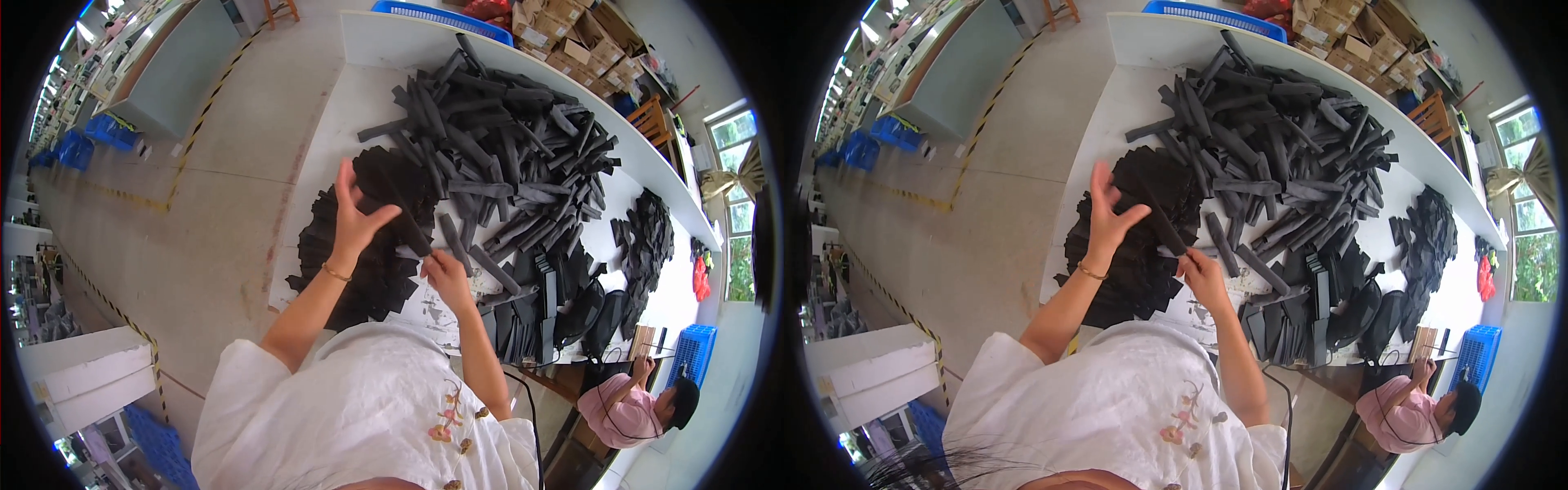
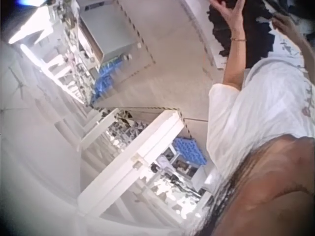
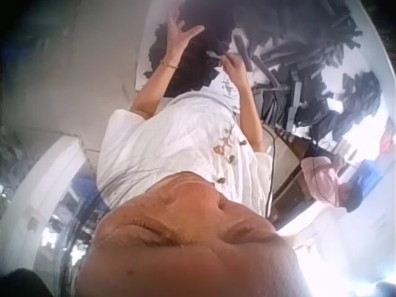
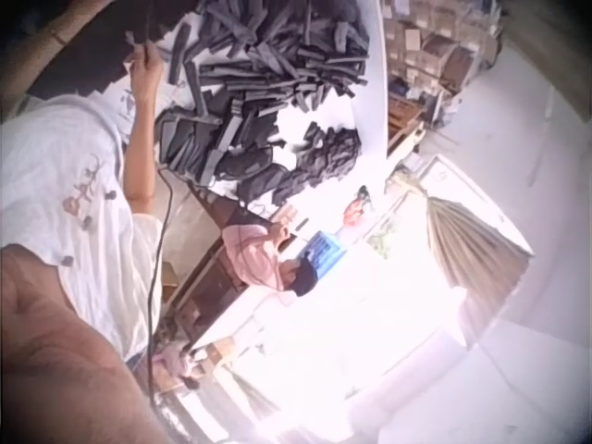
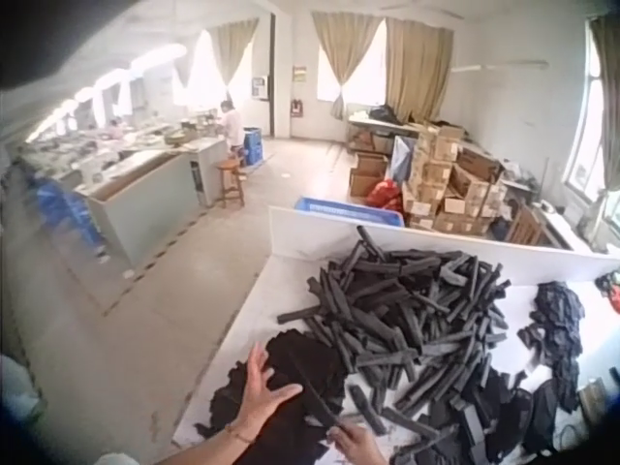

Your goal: Inserting wooden rods into black foam tubes as part of an assembly process.

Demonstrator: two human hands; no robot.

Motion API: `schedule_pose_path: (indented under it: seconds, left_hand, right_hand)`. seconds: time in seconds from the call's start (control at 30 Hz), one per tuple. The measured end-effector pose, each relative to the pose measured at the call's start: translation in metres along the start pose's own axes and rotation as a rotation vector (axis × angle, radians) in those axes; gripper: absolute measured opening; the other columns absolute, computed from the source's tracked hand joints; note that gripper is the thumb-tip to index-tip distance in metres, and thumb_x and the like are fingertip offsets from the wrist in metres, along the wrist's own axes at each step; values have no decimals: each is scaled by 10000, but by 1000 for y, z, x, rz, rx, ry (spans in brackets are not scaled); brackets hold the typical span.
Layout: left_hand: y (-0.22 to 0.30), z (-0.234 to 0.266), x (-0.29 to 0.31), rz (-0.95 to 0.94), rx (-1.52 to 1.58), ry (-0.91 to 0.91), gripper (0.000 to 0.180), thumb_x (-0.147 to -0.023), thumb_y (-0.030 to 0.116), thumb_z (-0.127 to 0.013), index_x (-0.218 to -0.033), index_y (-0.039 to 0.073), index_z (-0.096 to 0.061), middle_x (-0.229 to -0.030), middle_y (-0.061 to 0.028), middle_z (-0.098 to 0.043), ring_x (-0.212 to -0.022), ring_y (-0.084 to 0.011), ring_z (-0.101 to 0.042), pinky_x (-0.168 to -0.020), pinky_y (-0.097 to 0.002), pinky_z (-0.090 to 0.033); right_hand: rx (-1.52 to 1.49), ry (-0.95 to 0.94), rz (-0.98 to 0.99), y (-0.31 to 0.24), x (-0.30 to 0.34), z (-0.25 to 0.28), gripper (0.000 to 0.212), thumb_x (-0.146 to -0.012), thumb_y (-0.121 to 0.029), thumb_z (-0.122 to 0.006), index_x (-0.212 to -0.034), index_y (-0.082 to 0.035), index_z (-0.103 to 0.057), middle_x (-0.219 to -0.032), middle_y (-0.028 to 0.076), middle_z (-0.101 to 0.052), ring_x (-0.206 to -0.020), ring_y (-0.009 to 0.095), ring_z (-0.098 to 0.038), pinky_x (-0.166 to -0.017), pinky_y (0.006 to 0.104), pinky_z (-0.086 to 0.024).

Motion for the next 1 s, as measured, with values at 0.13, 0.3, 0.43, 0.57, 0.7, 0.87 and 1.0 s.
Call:
schedule_pose_path:
  seconds: [0.13,0.3,0.43,0.57,0.7,0.87,1.0]
  left_hand:
    - [-71,17,46,897,1028,-161,355,-914,273,-594,-1161,22,-552,-1144,-169,-604,-1070,-292,-575,-939,-408,-463]
    - [-50,0,82,1006,975,-46,277,-920,264,-593,-1015,6,-627,-973,-146,-663,-898,-238,-640,-806,-343,-519]
    - [-43,4,72,897,973,23,216,-892,189,-637,-981,-7,-637,-936,-130,-664,-862,-228,-647,-769,-337,-541]
    - [-38,4,67,914,1014,39,219,-877,163,-656,-990,-22,-622,-909,-128,-659,-880,-241,-646,-780,-366,-547]
    - [-27,-2,60,894,899,42,177,-879,155,-654,-964,9,-603,-870,-130,-655,-786,-238,-655,-706,-375,-560]
    - [-15,-8,42,813,763,193,152,-861,148,-677,-875,22,-593,-755,-119,-649,-578,-199,-624,-511,-302,-520]
    - [-26,-3,36,775,654,319,158,-864,168,-678,-818,42,-595,-675,-78,-619,-475,-125,-536,-418,-225,-387]
  right_hand:
    - [73,-17,-8,12,1,-33,167,-953,-156,-523,-856,-31,-574,-657,-17,-551,-548,40,-437,-486,208,-344]
    - [165,196,145,1,-4,-64,195,-958,-152,-512,-829,-8,-546,-646,17,-550,-578,85,-487,-526,257,-404]
    - [218,231,138,9,7,-66,195,-959,-140,-501,-824,-4,-539,-633,30,-545,-564,93,-483,-517,263,-402]
    - [314,228,117,20,21,-61,199,-963,-148,-493,-841,2,-544,-613,56,-543,-544,116,-492,-506,282,-402]
    - [305,185,98,31,29,-59,207,-971,-165,-479,-935,1,-596,-604,59,-547,-530,136,-500,-500,296,-404]
    - [373,167,31,38,48,-63,230,-976,-174,-461,-981,-2,-614,-582,70,-545,-517,152,-507,-501,308,-409]
    - [473,115,58,29,67,-61,196,-956,-150,-474,-962,-8,-610,-589,136,-560,-524,226,-563,-504,350,-427]
Point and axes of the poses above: each hand's wrist, its own x-axis away from the middle knuckle, its own z-axis out of the back of the hand, y = z × x, the point moved 1 cm from there along -x, towards the middle knuckle
